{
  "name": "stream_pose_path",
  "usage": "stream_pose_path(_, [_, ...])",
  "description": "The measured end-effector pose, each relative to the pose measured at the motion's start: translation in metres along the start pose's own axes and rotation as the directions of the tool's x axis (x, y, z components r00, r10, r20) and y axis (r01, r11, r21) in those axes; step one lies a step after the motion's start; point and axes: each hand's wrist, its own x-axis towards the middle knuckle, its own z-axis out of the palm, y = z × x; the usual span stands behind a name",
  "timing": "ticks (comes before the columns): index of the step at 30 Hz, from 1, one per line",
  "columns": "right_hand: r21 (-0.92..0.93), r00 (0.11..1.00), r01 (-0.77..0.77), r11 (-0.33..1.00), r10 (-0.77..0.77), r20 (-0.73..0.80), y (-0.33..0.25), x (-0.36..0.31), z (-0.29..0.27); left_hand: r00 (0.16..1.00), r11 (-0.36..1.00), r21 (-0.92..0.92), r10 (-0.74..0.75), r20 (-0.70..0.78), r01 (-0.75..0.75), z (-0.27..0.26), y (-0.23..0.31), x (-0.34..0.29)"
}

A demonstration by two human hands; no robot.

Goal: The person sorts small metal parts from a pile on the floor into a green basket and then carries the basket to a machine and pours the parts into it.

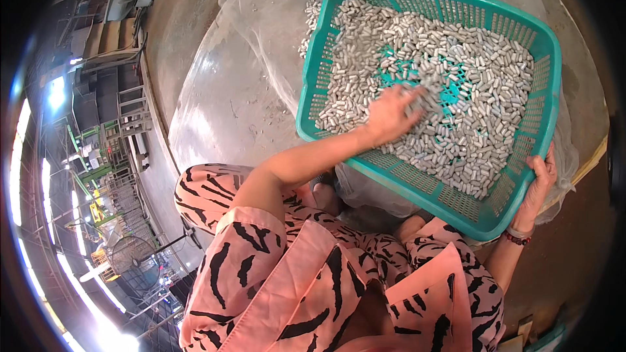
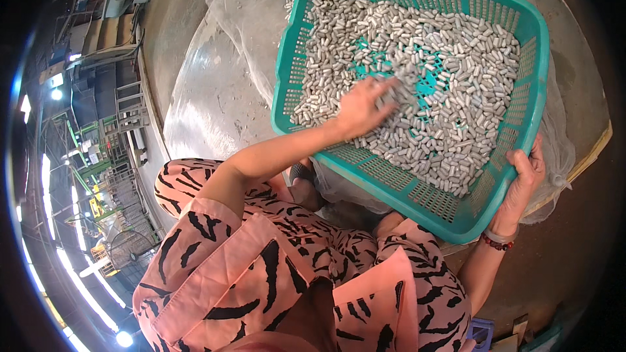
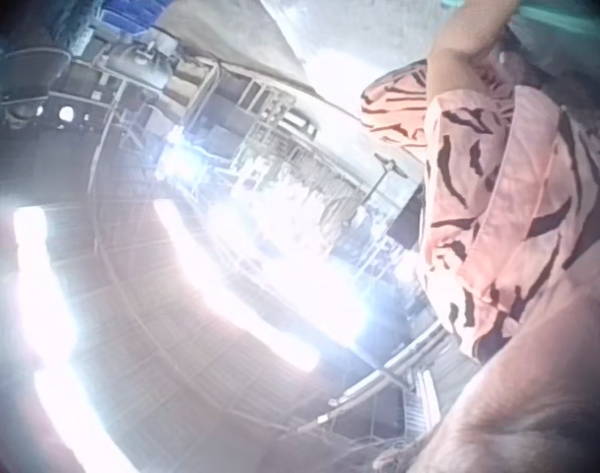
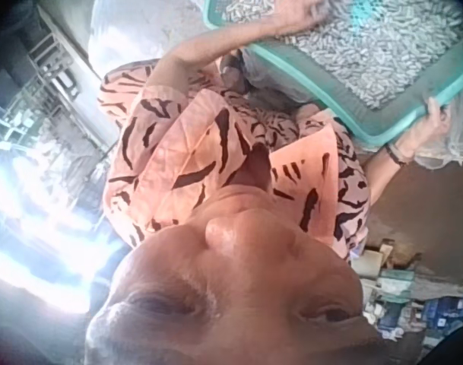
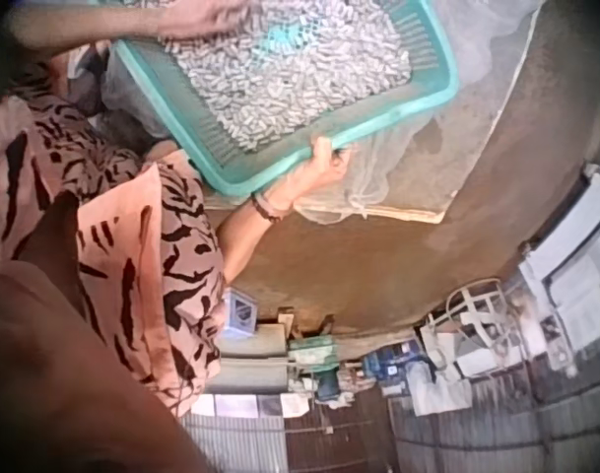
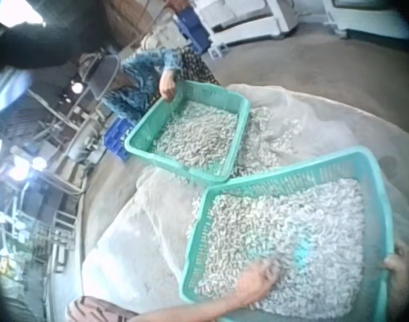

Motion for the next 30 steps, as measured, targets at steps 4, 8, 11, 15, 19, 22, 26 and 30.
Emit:
stream_pose_path(4, [-0.027, 1.0, -0.006, 1.0, 0.006, 0.0, 0.002, 0.0, -0.004, 0.827, 0.826, -0.039, 0.563, -0.004, -0.563, 0.029, 0.03, 0.027])
stream_pose_path(8, [-0.055, 0.998, -0.027, 0.998, 0.023, -0.065, 0.002, 0.0, -0.01, 0.808, 0.736, 0.375, 0.585, 0.067, -0.564, 0.036, 0.019, 0.131])
stream_pose_path(11, [-0.068, 0.999, -0.029, 0.997, 0.03, 0.016, 0.002, 0.001, -0.013, 0.606, 0.494, 0.655, 0.792, -0.068, -0.572, 0.002, -0.026, 0.181])
stream_pose_path(15, [-0.014, 0.996, -0.087, 0.996, 0.087, -0.034, 0.003, 0.003, -0.015, 0.548, 0.572, 0.279, 0.82, -0.164, -0.772, -0.046, -0.095, 0.179])
stream_pose_path(19, [-0.046, 0.999, 0.009, 0.999, -0.007, 0.046, 0.005, 0.0, -0.016, 0.834, 0.712, 0.623, 0.526, -0.168, -0.324, -0.052, -0.141, 0.174])
stream_pose_path(22, [-0.064, 1.0, -0.005, 0.998, 0.007, 0.029, 0.004, 0.001, -0.015, 0.949, 0.67, 0.739, 0.272, -0.162, -0.066, -0.031, -0.146, 0.181])
stream_pose_path(26, [-0.189, 0.996, 0.086, 0.978, -0.081, 0.034, 0.001, 0.001, -0.011, 0.924, 0.671, 0.732, 0.198, -0.326, 0.114, -0.017, -0.128, 0.169])
stream_pose_path(30, [-0.116, 0.997, 0.051, 0.992, -0.056, -0.044, -0.002, 0.001, -0.003, 0.912, 0.898, 0.358, -0.102, -0.398, 0.256, -0.033, -0.095, 0.128])
